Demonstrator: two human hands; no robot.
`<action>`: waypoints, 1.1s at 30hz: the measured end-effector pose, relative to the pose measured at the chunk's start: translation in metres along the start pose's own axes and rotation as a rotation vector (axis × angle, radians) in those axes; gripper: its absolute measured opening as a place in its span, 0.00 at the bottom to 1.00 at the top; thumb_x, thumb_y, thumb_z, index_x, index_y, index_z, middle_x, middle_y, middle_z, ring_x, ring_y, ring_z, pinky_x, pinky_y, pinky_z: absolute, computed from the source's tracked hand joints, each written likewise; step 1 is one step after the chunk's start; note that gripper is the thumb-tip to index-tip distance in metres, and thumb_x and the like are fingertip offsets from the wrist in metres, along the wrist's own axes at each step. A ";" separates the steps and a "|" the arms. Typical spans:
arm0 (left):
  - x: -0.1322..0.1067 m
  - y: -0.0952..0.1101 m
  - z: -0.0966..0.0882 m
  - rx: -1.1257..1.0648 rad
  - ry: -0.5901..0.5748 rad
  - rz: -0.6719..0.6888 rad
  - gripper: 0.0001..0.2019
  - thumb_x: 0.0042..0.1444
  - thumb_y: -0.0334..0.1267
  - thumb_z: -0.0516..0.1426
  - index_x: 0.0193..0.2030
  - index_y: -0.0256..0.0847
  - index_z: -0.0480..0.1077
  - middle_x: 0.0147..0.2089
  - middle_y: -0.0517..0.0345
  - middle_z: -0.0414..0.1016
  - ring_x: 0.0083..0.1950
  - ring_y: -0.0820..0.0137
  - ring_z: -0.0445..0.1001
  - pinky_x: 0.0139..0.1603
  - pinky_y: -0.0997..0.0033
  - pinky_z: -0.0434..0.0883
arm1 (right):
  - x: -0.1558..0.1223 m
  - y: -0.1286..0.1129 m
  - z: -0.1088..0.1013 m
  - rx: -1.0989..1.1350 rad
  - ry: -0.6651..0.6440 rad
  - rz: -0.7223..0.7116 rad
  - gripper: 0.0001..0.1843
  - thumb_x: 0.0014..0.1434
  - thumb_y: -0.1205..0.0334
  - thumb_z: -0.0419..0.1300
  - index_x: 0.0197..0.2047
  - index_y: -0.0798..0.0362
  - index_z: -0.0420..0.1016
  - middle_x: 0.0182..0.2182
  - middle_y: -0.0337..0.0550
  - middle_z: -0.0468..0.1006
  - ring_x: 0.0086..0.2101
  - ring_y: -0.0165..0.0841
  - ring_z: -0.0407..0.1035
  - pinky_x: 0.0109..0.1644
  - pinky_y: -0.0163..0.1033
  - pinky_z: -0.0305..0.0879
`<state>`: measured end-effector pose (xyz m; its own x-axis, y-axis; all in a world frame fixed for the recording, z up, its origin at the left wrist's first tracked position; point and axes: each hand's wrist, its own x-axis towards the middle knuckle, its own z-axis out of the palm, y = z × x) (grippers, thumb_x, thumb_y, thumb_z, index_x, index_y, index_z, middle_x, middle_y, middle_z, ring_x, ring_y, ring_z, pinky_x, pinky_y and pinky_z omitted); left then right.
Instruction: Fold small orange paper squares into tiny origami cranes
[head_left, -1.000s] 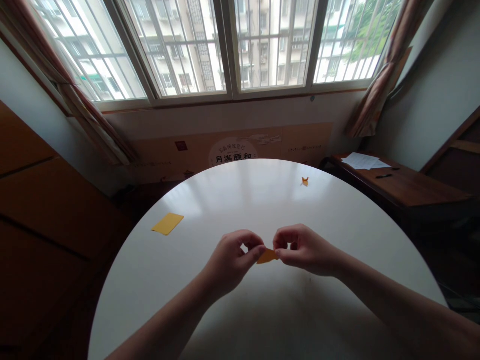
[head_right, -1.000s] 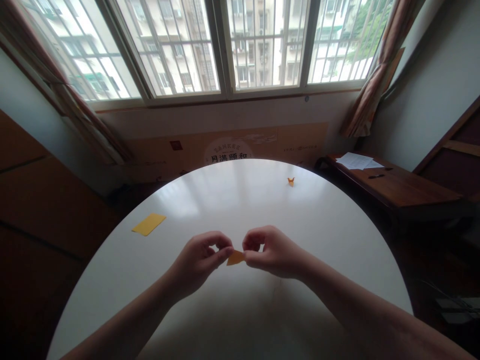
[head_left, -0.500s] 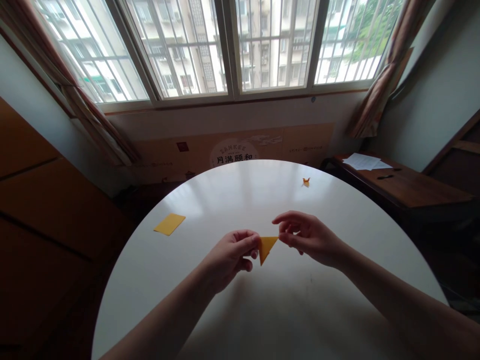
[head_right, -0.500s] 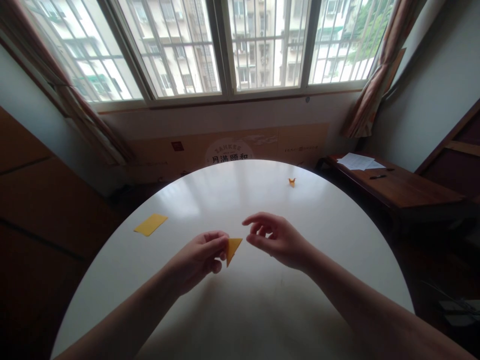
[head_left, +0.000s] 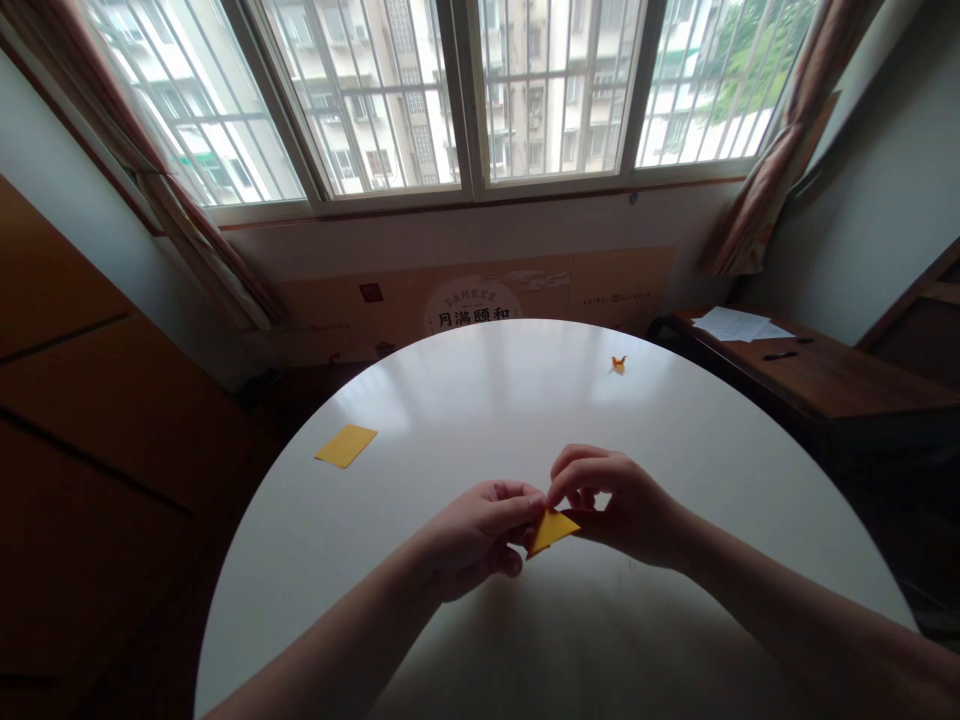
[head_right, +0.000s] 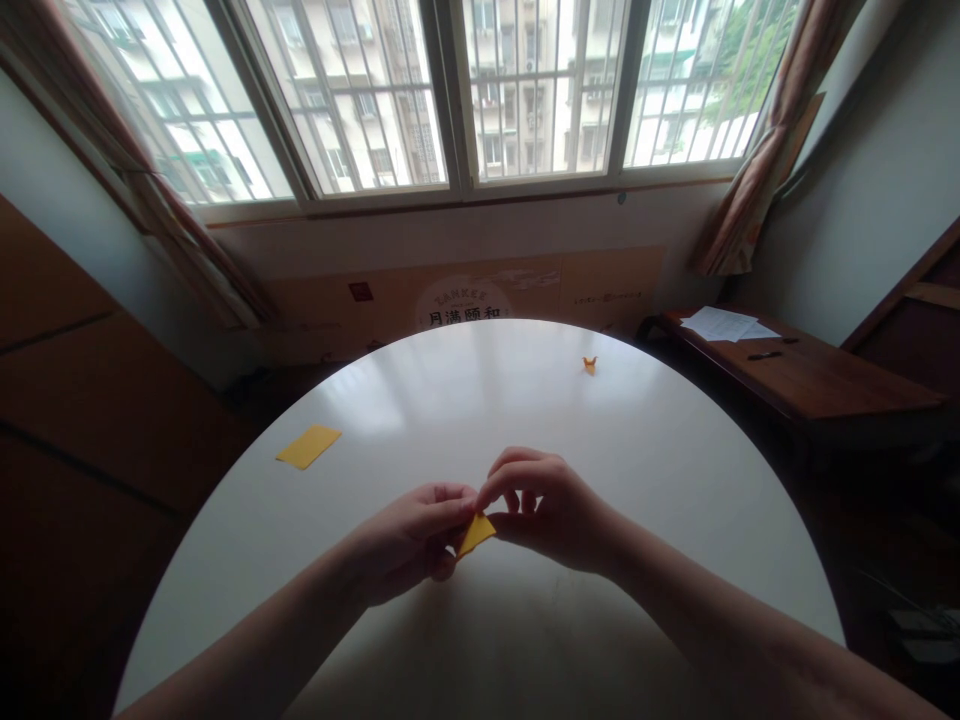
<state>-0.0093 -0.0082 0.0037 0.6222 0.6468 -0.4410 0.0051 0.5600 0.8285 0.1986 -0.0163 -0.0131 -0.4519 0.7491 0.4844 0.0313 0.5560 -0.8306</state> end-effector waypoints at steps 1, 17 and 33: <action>0.000 0.000 0.002 0.007 0.005 -0.008 0.20 0.48 0.50 0.70 0.32 0.37 0.69 0.26 0.64 0.66 0.23 0.80 0.61 0.18 0.83 0.60 | 0.000 -0.001 0.000 -0.006 -0.003 -0.008 0.05 0.57 0.65 0.70 0.37 0.54 0.80 0.34 0.41 0.73 0.28 0.25 0.66 0.29 0.29 0.66; -0.012 0.016 -0.005 0.291 0.046 0.311 0.18 0.52 0.49 0.67 0.37 0.35 0.75 0.33 0.53 0.76 0.35 0.67 0.76 0.25 0.75 0.73 | -0.003 0.002 0.001 0.195 0.072 0.256 0.11 0.57 0.57 0.71 0.37 0.55 0.78 0.29 0.43 0.81 0.28 0.32 0.77 0.26 0.32 0.72; -0.009 0.009 -0.008 0.125 -0.077 0.201 0.18 0.50 0.48 0.69 0.37 0.36 0.74 0.33 0.54 0.77 0.30 0.72 0.75 0.22 0.79 0.72 | -0.008 0.006 -0.004 0.360 -0.043 0.264 0.32 0.62 0.62 0.67 0.67 0.47 0.64 0.37 0.44 0.83 0.31 0.31 0.77 0.31 0.33 0.76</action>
<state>-0.0211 -0.0043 0.0124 0.6784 0.6946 -0.2394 -0.0311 0.3526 0.9352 0.2055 -0.0174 -0.0213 -0.5072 0.8283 0.2378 -0.1585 0.1815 -0.9705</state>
